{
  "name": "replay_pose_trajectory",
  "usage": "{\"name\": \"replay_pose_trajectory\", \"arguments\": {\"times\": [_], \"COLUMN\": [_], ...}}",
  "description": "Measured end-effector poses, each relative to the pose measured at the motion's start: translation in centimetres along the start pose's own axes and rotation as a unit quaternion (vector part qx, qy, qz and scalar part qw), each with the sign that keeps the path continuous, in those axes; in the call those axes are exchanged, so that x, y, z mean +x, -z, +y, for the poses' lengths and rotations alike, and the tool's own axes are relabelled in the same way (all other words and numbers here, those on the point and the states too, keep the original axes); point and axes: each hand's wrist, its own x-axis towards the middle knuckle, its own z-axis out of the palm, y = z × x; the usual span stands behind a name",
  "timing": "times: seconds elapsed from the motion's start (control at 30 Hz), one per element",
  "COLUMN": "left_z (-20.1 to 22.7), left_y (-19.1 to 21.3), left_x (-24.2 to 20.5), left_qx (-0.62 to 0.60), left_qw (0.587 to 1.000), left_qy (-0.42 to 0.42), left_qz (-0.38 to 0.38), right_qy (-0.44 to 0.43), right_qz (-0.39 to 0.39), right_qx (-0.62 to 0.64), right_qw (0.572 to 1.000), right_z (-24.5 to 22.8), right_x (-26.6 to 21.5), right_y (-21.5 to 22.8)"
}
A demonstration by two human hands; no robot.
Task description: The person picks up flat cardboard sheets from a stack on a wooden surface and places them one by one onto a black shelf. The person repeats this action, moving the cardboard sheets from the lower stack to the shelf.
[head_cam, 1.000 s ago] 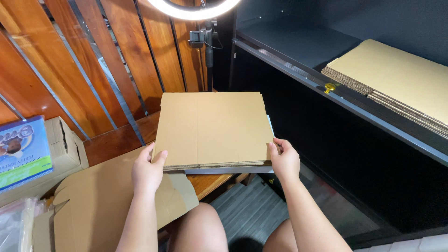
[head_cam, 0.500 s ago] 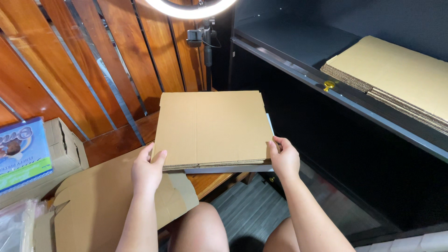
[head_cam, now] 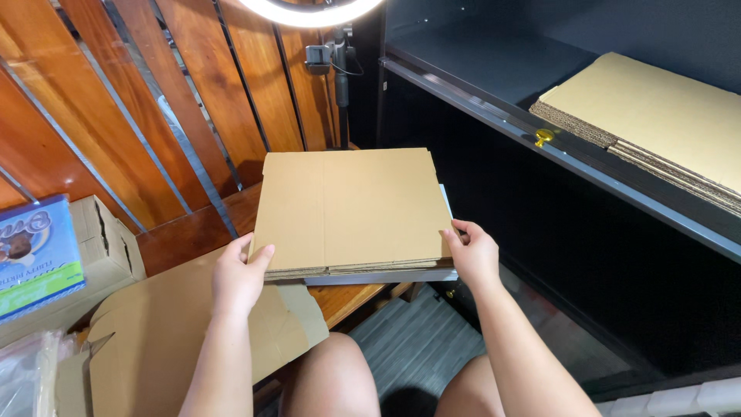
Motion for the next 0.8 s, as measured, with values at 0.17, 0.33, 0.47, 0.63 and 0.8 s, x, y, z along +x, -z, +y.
{"name": "replay_pose_trajectory", "arguments": {"times": [0.17,0.33,0.47,0.63,0.8], "left_z": [-1.7,-1.3,-1.0,-0.2,0.2], "left_y": [-0.2,-0.2,-0.1,1.2,2.4], "left_x": [2.2,2.6,3.2,2.5,0.8], "left_qx": [-0.022,-0.068,-0.100,-0.104,-0.118], "left_qw": [0.999,0.997,0.993,0.992,0.991], "left_qy": [-0.026,-0.043,-0.064,-0.070,-0.067], "left_qz": [0.008,0.002,0.006,0.002,0.016], "right_qy": [-0.008,-0.053,-0.066,-0.056,-0.019], "right_qz": [-0.036,-0.091,-0.118,-0.122,-0.121], "right_qx": [0.079,0.240,0.277,0.303,0.320], "right_qw": [0.996,0.965,0.951,0.944,0.939], "right_z": [0.2,-3.8,-3.8,-4.6,-5.7], "right_x": [1.4,-1.5,-1.1,-1.6,-2.8], "right_y": [1.0,3.6,4.0,4.3,5.3]}}
